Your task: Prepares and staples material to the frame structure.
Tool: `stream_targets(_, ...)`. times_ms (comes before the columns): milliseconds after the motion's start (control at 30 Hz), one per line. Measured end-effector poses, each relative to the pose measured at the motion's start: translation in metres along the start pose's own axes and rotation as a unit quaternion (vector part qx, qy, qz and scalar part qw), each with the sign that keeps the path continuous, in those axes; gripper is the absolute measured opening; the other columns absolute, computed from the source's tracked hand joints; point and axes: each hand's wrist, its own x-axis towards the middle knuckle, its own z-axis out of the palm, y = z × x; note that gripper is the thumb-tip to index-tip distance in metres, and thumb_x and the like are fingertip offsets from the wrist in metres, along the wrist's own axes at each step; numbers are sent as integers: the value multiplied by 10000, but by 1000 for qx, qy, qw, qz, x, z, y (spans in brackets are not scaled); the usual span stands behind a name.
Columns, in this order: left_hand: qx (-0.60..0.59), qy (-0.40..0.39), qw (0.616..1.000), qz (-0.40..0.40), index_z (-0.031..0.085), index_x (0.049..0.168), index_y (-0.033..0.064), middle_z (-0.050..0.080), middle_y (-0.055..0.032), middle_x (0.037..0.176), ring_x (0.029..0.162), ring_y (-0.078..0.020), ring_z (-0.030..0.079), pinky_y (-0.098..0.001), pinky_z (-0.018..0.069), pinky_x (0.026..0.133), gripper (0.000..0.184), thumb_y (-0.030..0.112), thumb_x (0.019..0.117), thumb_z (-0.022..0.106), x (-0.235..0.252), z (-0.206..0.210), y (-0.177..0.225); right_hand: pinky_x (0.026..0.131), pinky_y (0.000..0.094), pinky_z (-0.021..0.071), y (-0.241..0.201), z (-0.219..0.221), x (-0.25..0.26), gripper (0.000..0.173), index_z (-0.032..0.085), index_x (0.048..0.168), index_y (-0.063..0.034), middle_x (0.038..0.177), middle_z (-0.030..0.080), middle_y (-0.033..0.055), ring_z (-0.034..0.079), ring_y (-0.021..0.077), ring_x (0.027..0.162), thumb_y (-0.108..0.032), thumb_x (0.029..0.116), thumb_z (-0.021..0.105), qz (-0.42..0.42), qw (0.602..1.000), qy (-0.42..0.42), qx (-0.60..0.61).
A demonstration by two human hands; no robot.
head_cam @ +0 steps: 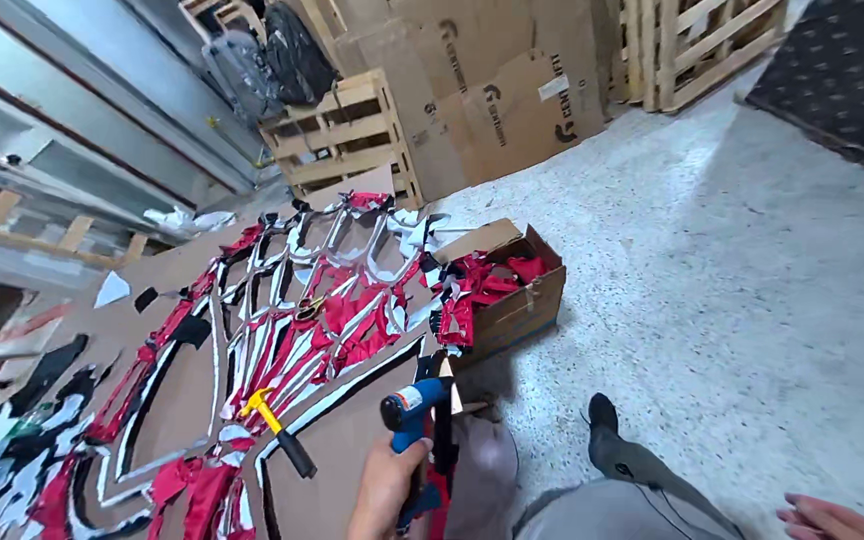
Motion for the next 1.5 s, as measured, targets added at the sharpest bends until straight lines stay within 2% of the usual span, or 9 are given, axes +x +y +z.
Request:
stream_targets(133, 114, 171, 977, -55, 700, 903, 8, 653, -76, 636, 534, -214, 632, -436, 567, 557, 367, 369, 874, 759, 2, -27, 21, 856, 406, 587, -110, -12, 108, 434, 552, 1369, 4, 1151, 717, 162, 725, 216, 952, -320, 1087, 492, -9, 995, -43, -92)
stream_targets(267, 356, 236, 899, -92, 746, 978, 20, 716, -187, 839, 814, -376, 703, -654, 538, 768, 430, 429, 848, 768, 8, -82, 76, 889, 461, 567, -247, 3, 164, 382, 568, 1356, 23, 1165, 692, 215, 708, 280, 992, -245, 1094, 496, -60, 978, -63, -191)
stream_targets(367, 465, 237, 852, -38, 748, 1000, 24, 714, -230, 859, 860, -447, 698, -702, 511, 782, 414, 413, 859, 760, 61, -137, 100, 919, 497, 549, -334, 41, 185, 377, 552, 1379, 36, 1182, 683, 249, 698, 322, 1024, -211, 1102, 483, -92, 967, -63, -227)
stream_targets(467, 460, 214, 862, -10, 739, 984, 18, 700, -227, 835, 844, -442, 688, -697, 505, 777, 388, 389, 881, 781, 161, -193, 108, 928, 491, 546, -382, 97, 181, 383, 528, 1390, 47, 1200, 675, 257, 694, 316, 1036, -201, 1105, 470, -93, 970, -47, -218)
stream_targets(600, 400, 178, 897, -56, 739, 989, 28, 703, -215, 878, 883, -421, 684, -695, 508, 808, 408, 430, 919, 754, 293, -232, 104, 946, 474, 555, -383, 157, 171, 415, 538, 1412, 18, 1214, 680, 234, 701, 303, 1056, -235, 1085, 510, -74, 957, -98, -264)
stream_targets(733, 422, 128, 893, -91, 747, 1008, 60, 710, -199, 896, 908, -407, 685, -682, 510, 826, 407, 458, 920, 749, 353, -247, 101, 983, 516, 545, -359, 162, 172, 489, 553, 1419, -7, 1229, 696, 219, 700, 336, 1090, -330, 1051, 568, -36, 923, -166, -346)
stream_targets(1167, 376, 92, 915, -115, 762, 1042, 105, 737, -116, 872, 852, -302, 717, -618, 546, 801, 370, 444, 893, 749, 311, -246, 42, 1023, 505, 514, -385, 187, 168, 517, 512, 1446, 13, 1317, 639, 257, 664, 343, 1168, -338, 1068, 532, 50, 919, -149, -361)
stream_targets(1333, 291, 167, 938, -90, 736, 969, 83, 694, -67, 755, 665, -223, 678, -535, 566, 657, 425, 491, 851, 741, 296, -247, 46, 982, 503, 543, -380, 177, 173, 490, 559, 1414, -25, 1257, 688, 206, 693, 317, 1120, -348, 1046, 578, 38, 922, -129, -363)
stream_targets(1500, 338, 138, 930, -32, 747, 978, 91, 707, -100, 825, 801, -291, 689, -619, 526, 743, 459, 527, 834, 743, 320, -241, 88, 936, 510, 574, -364, 161, 177, 474, 614, 1372, -90, 1189, 728, 138, 718, 286, 1063, -413, 1027, 588, 20, 923, -98, -372)
